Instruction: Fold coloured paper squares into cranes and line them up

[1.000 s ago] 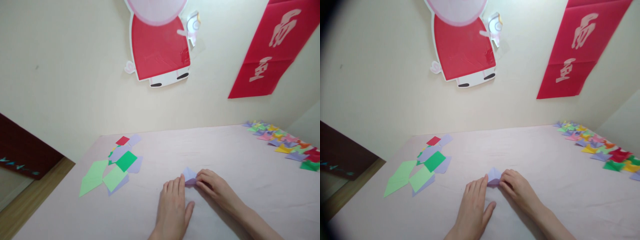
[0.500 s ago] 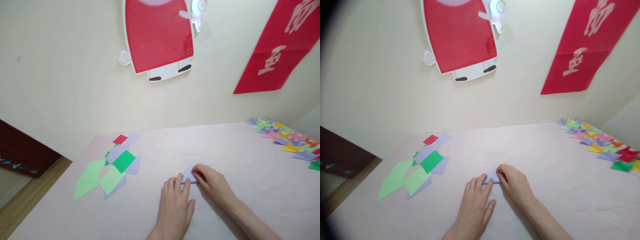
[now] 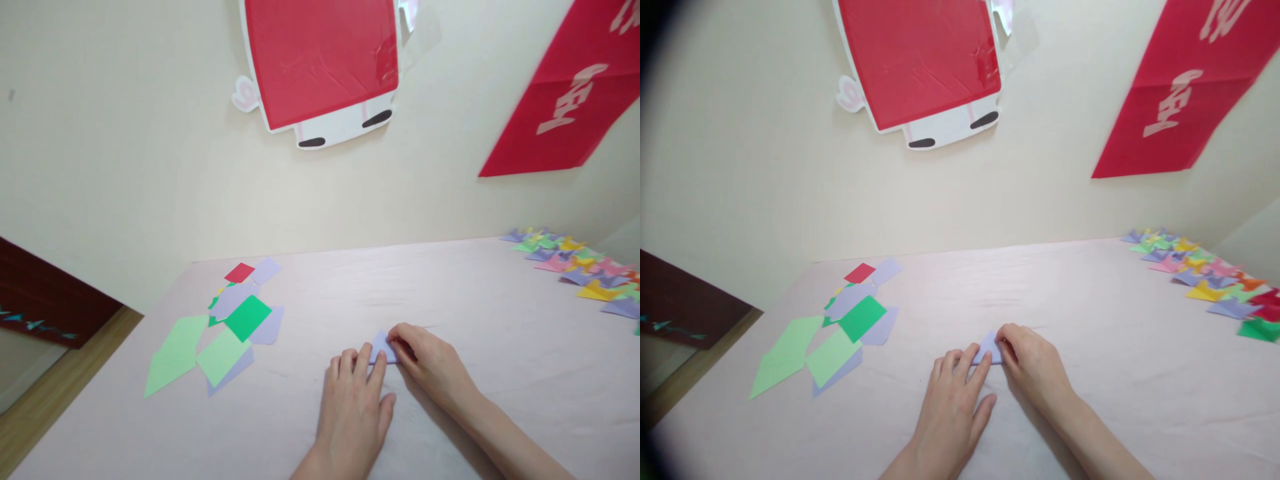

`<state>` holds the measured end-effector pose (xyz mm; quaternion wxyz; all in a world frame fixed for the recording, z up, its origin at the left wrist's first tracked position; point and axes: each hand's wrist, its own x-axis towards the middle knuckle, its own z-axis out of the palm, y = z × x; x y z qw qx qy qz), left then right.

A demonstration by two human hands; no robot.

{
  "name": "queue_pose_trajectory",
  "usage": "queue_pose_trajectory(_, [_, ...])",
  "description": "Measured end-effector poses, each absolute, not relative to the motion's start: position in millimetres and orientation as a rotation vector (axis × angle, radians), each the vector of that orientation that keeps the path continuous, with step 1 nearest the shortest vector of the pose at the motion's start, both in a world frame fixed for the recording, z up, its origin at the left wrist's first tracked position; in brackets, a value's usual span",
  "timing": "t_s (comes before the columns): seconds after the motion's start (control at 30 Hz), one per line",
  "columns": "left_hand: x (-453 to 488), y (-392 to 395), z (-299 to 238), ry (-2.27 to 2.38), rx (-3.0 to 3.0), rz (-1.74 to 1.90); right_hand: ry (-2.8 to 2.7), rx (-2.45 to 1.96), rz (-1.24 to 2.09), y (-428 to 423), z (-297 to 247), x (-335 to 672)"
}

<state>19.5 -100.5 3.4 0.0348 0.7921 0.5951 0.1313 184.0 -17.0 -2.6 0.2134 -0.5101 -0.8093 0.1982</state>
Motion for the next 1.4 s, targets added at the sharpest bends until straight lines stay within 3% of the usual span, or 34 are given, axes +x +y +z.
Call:
queue_pose_trajectory(1.13, [15,-105,3,1.963,2.509,0.296,-2.310,-1.372,0.447,-20,-5,182])
queue_pose_trajectory(1.4, [20,-108,-3,2.021,2.621,0.474,-2.312,-1.423,0.382,-30,4,176])
